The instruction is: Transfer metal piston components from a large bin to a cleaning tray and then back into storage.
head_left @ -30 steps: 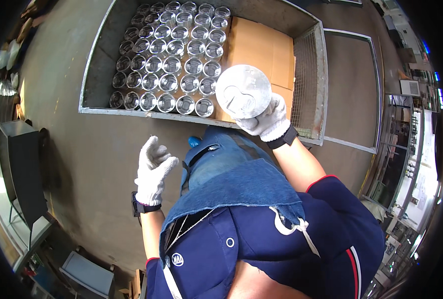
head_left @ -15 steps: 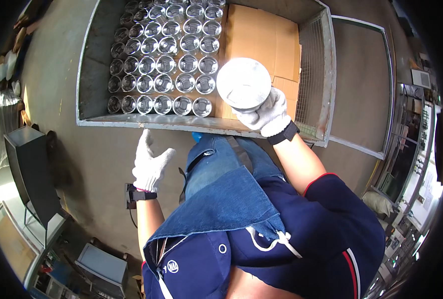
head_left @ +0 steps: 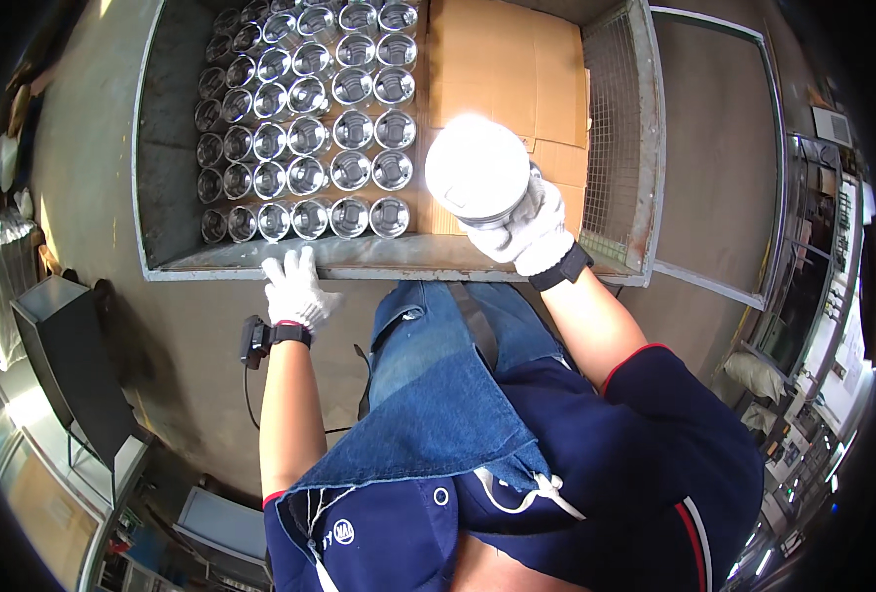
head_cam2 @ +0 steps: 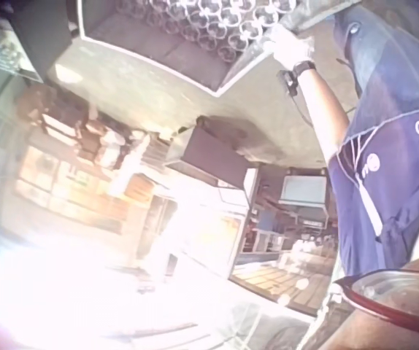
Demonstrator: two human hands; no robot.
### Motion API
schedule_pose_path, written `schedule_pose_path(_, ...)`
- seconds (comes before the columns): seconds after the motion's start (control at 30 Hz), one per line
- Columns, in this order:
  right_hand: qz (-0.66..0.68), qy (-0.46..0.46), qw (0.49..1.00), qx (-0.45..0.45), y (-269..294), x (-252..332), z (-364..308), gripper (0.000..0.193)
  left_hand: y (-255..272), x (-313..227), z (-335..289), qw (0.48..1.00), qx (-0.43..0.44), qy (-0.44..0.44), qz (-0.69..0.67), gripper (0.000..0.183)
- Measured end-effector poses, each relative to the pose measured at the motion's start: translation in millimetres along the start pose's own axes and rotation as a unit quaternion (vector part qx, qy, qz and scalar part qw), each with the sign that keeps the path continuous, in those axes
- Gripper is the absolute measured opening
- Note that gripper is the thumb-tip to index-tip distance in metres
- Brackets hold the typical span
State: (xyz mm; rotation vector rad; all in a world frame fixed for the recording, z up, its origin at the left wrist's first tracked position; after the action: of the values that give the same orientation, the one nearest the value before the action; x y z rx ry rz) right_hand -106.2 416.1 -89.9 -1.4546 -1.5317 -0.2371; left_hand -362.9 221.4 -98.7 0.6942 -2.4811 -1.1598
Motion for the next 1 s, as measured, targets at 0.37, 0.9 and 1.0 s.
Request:
schedule_pose_path(0.37,0.37,-0.229,0.889,0.141,-45.3,-5.3,1.0,0.036,-9.6,0.5,20.7,0.997,0.061,0.033,0.035,0.097)
schedule_pose_path(0.9,0.435,-0.267,0.839,-0.188,-29.7,-37.3,23.5,0.038,-11.9,-0.7,22.9,0.997,0.074,0.026,0.018,0.095)
schedule_pose_path(1.0,0.442,-0.258,0.843,-0.168,-21.6,-44.0,31.1,0.037,-11.5,-1.9,23.5,0.997,0.073,0.027,0.015,0.095)
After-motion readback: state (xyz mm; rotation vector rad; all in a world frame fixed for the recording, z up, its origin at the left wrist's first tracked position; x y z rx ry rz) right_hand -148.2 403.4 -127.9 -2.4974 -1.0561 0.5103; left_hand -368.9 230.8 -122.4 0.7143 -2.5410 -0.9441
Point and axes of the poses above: each hand's wrist, its own z-axis towards the middle knuckle, its own y-axis out of the back of the hand, x = y × z, the point moved 10 cm from there along z, towards the middle knuckle, and after that the axes turned 10 degrees about -x, right-handed, at the moved point
